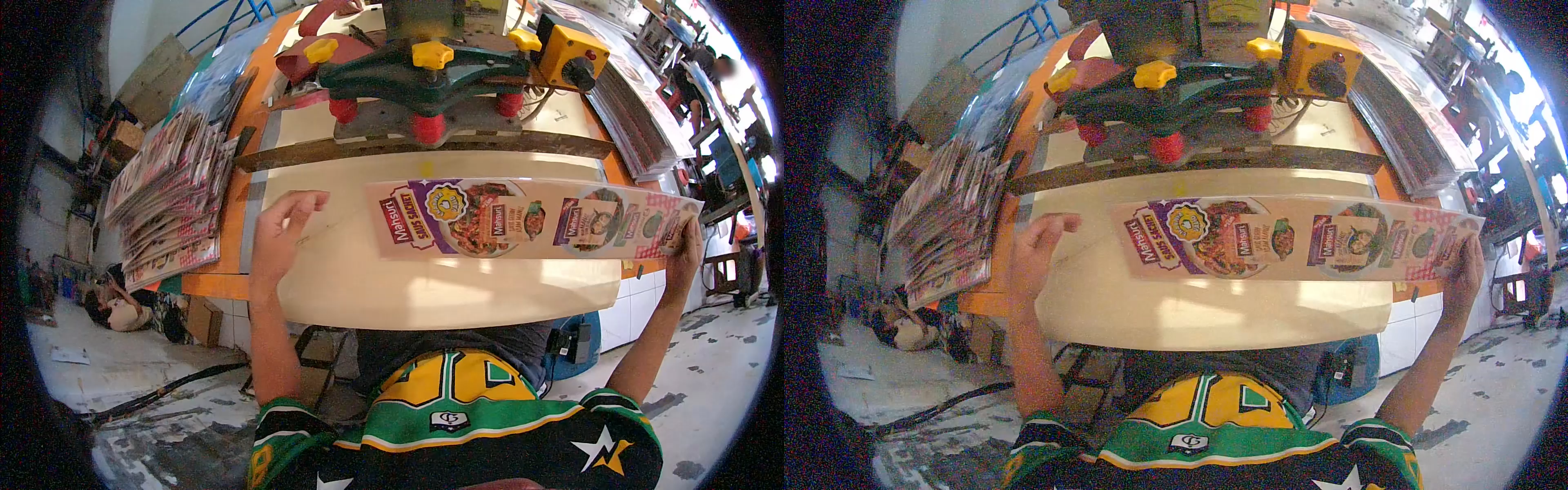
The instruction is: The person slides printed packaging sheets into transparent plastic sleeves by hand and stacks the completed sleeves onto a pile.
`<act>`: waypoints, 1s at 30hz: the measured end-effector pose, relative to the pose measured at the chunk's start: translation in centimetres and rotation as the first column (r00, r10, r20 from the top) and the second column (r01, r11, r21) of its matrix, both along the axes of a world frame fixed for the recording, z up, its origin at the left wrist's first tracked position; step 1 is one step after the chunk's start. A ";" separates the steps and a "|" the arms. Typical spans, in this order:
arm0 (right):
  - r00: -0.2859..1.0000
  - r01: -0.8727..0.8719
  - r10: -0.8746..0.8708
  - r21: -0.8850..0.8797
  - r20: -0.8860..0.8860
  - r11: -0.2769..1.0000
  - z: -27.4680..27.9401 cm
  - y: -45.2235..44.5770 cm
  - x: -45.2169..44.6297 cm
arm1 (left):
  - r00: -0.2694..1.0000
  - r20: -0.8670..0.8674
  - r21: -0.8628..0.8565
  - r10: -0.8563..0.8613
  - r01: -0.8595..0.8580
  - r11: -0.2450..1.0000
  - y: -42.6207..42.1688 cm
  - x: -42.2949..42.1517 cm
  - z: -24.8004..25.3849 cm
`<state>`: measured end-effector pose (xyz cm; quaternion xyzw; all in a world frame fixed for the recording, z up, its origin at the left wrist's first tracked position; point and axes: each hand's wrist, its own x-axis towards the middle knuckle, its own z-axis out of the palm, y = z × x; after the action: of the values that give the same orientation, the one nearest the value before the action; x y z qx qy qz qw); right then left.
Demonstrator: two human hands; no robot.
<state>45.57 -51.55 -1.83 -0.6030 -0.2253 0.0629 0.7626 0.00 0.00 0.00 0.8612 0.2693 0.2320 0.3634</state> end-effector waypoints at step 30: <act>0.992 -0.023 0.023 -0.008 0.120 1.000 0.0 2.7 -4.6 | 0.752 0.565 -0.492 0.340 -0.025 0.870 -1.6 3.9 -1.7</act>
<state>40.97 -48.86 -1.79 -0.6056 -0.2776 0.0359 0.7450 3.86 -1.57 -1.72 0.5901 0.2623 0.4745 0.5982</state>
